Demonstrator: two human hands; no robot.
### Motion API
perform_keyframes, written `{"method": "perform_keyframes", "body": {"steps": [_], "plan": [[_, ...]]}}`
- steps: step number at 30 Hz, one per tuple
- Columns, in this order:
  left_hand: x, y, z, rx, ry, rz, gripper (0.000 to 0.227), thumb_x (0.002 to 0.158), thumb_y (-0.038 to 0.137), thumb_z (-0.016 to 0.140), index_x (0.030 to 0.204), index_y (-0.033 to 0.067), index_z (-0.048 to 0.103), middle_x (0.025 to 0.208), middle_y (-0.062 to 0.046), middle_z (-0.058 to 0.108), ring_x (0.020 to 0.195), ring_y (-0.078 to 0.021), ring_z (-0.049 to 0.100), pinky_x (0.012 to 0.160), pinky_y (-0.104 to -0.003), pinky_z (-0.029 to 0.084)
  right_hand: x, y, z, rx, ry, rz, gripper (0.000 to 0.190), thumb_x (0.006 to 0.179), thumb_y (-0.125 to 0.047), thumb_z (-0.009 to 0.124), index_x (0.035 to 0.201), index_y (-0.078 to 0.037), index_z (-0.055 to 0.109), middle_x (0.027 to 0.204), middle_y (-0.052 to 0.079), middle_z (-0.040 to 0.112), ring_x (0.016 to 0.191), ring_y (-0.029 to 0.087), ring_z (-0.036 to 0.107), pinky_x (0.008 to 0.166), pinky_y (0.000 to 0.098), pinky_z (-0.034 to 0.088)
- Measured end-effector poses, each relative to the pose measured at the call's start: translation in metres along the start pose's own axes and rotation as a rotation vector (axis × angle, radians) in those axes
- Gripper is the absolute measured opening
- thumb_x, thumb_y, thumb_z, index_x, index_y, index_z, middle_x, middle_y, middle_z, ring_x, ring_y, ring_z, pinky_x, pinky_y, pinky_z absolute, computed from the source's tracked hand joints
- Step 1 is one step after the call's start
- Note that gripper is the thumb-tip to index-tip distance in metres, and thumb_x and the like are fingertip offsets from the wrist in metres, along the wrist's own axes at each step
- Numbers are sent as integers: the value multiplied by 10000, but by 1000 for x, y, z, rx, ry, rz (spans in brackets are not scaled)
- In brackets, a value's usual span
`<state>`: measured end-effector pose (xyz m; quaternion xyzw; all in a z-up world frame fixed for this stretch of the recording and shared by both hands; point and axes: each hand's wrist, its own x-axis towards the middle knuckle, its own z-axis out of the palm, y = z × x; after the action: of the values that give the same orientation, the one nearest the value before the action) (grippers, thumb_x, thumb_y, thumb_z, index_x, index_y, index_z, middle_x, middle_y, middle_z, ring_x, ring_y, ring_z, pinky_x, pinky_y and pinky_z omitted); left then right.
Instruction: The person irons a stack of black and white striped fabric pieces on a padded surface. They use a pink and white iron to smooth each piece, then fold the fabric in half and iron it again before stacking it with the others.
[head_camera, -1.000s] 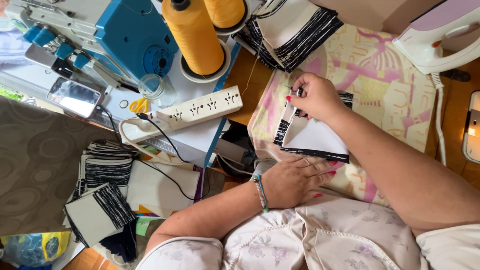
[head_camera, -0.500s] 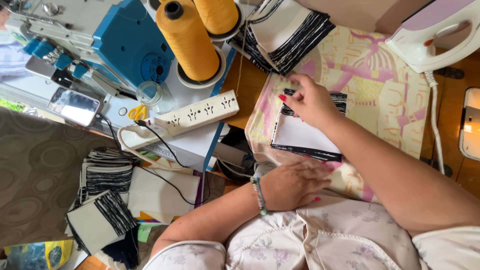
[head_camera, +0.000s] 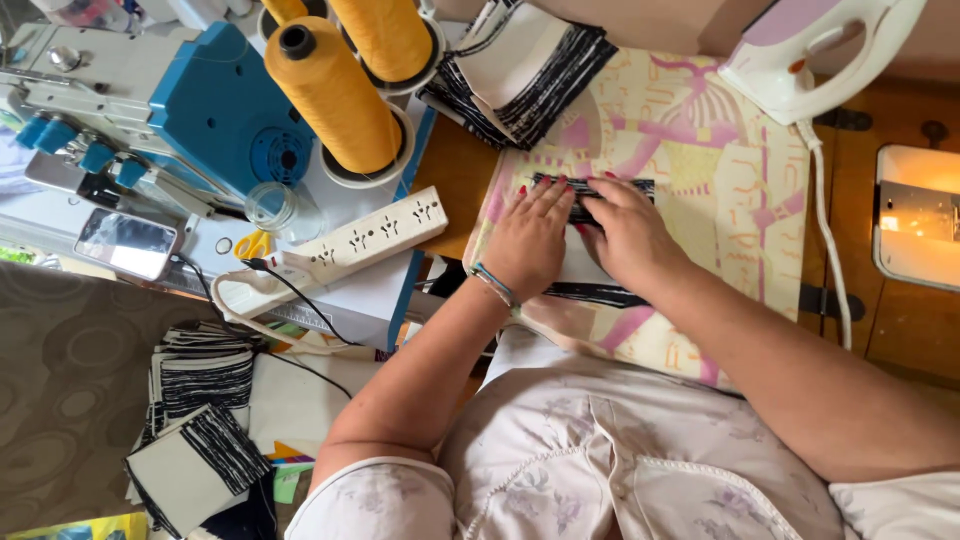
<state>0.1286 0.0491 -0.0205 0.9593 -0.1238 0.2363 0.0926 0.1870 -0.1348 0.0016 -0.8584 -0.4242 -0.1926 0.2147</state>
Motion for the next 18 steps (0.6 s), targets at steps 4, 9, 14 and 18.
{"method": "perform_keyframes", "body": {"steps": [4, 9, 14, 18], "plan": [[-6, -6, -14, -30, -41, 49, 511, 953, 261, 518, 1434, 101, 579, 1516, -86, 551, 1435, -279, 496, 1166, -460, 419, -12, -2, -27, 106, 22, 22, 371, 882, -238, 762, 1213, -72, 750, 1303, 141, 679, 1298, 379, 594, 1112, 472, 451], [-7, -10, -16, -61, -57, 75, 483, 1009, 269, 509, 1455, 91, 558, 1522, -90, 535, 1437, -285, 484, 1205, -438, 379, -34, -45, -90, 164, -34, -201, 645, 775, -521, 789, 1275, -128, 683, 1372, 138, 634, 1394, 407, 514, 1187, 573, 335], [-7, -10, -14, -80, -22, 85, 470, 997, 245, 523, 1440, 97, 576, 1505, -92, 552, 1431, -284, 490, 1201, -430, 385, -56, -58, -78, 71, 40, -212, 454, 902, -303, 699, 1309, -114, 637, 1418, 100, 606, 1401, 345, 519, 1208, 546, 328], [-7, -11, -10, -54, -4, 81, 477, 984, 243, 539, 1444, 125, 582, 1507, -71, 554, 1427, -263, 496, 1203, -412, 383, -61, -54, -69, 24, 69, -150, 380, 903, -211, 655, 1276, -139, 664, 1389, 59, 622, 1413, 314, 510, 1207, 532, 326]]}}
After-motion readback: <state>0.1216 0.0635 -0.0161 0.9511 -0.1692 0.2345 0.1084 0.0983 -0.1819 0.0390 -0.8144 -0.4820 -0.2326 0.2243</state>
